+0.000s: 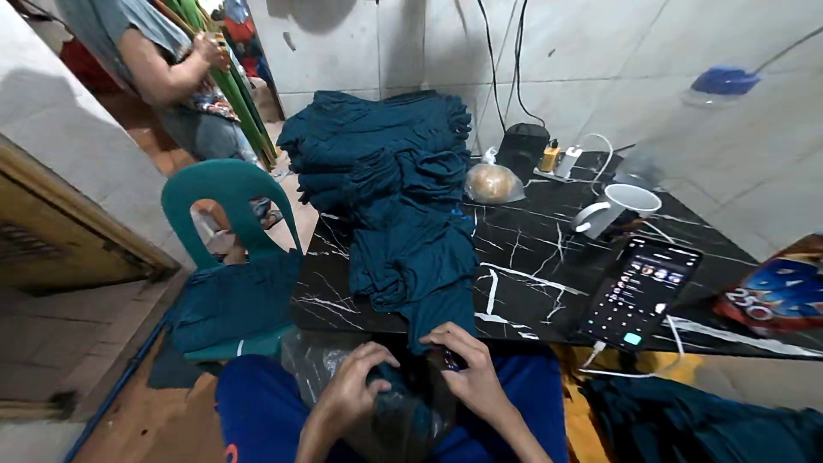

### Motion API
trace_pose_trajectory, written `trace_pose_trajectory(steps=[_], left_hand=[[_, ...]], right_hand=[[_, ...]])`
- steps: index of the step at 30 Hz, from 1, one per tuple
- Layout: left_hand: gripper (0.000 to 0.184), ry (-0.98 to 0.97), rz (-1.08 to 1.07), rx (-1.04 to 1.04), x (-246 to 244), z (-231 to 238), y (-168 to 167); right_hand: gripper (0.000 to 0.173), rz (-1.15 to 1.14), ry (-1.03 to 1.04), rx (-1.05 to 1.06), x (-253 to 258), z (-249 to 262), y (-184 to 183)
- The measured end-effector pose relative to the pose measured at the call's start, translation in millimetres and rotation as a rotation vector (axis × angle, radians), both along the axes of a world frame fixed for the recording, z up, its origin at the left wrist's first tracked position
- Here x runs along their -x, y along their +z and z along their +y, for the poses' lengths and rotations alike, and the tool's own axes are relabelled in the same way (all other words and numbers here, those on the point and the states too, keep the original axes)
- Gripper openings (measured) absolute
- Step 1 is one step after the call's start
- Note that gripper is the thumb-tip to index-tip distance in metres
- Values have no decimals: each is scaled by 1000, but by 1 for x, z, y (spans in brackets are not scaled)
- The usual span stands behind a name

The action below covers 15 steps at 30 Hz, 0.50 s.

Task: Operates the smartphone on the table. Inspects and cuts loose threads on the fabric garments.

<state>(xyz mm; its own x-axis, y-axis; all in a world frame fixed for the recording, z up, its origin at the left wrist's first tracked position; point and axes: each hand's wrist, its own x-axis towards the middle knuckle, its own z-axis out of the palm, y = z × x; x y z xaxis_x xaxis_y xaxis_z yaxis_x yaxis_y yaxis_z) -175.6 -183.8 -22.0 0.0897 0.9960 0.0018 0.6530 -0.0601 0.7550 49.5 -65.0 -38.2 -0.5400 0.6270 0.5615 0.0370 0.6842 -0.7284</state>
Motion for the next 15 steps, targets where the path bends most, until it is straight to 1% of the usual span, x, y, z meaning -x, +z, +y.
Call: trace_pose_trajectory(steps=[1,2,3,5,6,7,8,10,12,13,14,15], left_hand=[[22,79,-31,-84,-7,2,-1],[24,161,-78,-169,-16,5,-1],[31,232,-147,-229,-27,9,-1],[42,324,-330,-229,-45,16,2],[42,361,-429,-203,-52,19,2],[35,405,-483,-188,-56,21,2],[25,441,-499,-184,-58,20,3],[9,462,-418,-246,-53,16,2],[6,436,-302,-373,-43,11,-1],[5,418,-280,-420,-38,9,-2],[5,401,-294,-447,-36,8,-2],[4,382,-354,-452,-36,8,-2]], right_hand=[[20,6,0,14,0,0,1],[19,12,-1,28,1,0,2],[18,18,2,41,1,0,3],[17,23,19,54,2,0,5],[17,23,27,55,3,1,6],[16,17,32,49,2,1,6],[16,6,32,40,1,2,8],[16,-23,31,21,-6,6,10],[15,-75,35,8,-14,8,11],[14,-110,45,9,-17,8,12],[15,-153,51,3,-19,7,12],[16,-206,47,-18,-20,6,13]])
